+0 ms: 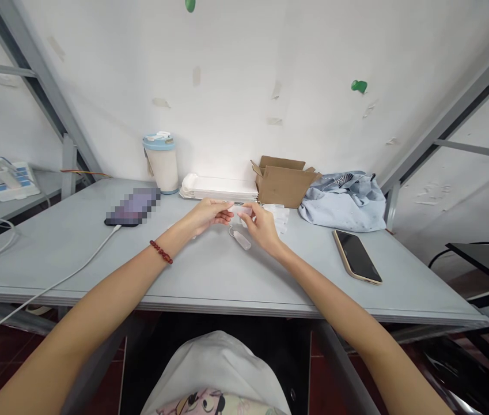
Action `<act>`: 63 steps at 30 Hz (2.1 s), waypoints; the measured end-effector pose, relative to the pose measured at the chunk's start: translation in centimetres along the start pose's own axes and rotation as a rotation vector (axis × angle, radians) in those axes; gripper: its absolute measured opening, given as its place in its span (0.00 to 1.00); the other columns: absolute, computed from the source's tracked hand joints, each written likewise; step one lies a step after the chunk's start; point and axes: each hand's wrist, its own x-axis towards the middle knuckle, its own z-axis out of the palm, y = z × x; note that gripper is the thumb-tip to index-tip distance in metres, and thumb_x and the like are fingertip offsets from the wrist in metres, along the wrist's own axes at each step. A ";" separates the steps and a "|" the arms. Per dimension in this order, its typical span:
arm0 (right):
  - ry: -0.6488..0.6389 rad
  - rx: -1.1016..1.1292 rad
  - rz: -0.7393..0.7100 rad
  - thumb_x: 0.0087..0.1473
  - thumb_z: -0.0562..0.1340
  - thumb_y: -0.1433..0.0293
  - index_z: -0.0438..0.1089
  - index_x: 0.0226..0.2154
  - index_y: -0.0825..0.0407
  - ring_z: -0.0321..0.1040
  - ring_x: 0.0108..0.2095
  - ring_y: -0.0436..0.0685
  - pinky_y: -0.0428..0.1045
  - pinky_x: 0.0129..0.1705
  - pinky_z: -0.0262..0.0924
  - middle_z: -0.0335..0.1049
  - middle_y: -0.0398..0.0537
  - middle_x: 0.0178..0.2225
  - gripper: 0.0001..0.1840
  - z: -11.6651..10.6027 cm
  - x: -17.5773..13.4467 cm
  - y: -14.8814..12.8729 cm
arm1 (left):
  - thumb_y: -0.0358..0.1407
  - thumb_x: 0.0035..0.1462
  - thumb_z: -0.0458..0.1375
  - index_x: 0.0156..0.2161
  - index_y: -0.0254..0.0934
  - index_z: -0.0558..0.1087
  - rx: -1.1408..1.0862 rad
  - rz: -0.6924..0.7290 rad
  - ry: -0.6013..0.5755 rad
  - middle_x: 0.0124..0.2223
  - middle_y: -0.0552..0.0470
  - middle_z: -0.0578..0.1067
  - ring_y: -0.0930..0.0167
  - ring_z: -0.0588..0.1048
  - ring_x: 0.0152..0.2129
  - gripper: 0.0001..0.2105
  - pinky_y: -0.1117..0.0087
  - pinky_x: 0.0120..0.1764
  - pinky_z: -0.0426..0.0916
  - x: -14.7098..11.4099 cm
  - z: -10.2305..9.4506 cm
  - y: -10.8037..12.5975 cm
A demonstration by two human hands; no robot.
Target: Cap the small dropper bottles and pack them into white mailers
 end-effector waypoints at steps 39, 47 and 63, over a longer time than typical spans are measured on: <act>-0.061 0.423 0.283 0.53 0.56 0.52 0.63 0.24 0.52 0.56 0.17 0.47 0.45 0.23 0.52 0.58 0.37 0.16 0.21 -0.1 0.2 -0.4 | 0.46 0.47 0.64 0.27 0.32 0.75 0.102 0.047 -0.024 0.28 0.48 0.75 0.72 0.72 0.25 0.16 0.67 0.35 0.68 0.1 0.4 -0.5; 0.023 0.261 0.087 0.54 0.55 0.62 0.67 0.38 0.53 0.63 0.25 0.50 0.46 0.30 0.57 0.70 0.43 0.27 0.13 -0.3 0.0 -0.7 | 0.50 0.50 0.61 0.26 0.31 0.72 0.115 -0.069 -0.050 0.24 0.51 0.70 0.74 0.68 0.21 0.20 0.69 0.30 0.66 -0.4 0.7 0.2; -0.118 0.659 0.409 0.47 0.60 0.49 0.52 0.18 0.50 0.47 0.13 0.43 0.44 0.18 0.45 0.46 0.32 0.13 0.25 -0.6 0.5 -0.6 | 0.49 0.47 0.62 0.25 0.30 0.74 0.268 0.111 0.027 0.27 0.49 0.74 0.75 0.68 0.21 0.19 0.70 0.30 0.64 -0.3 0.7 -0.1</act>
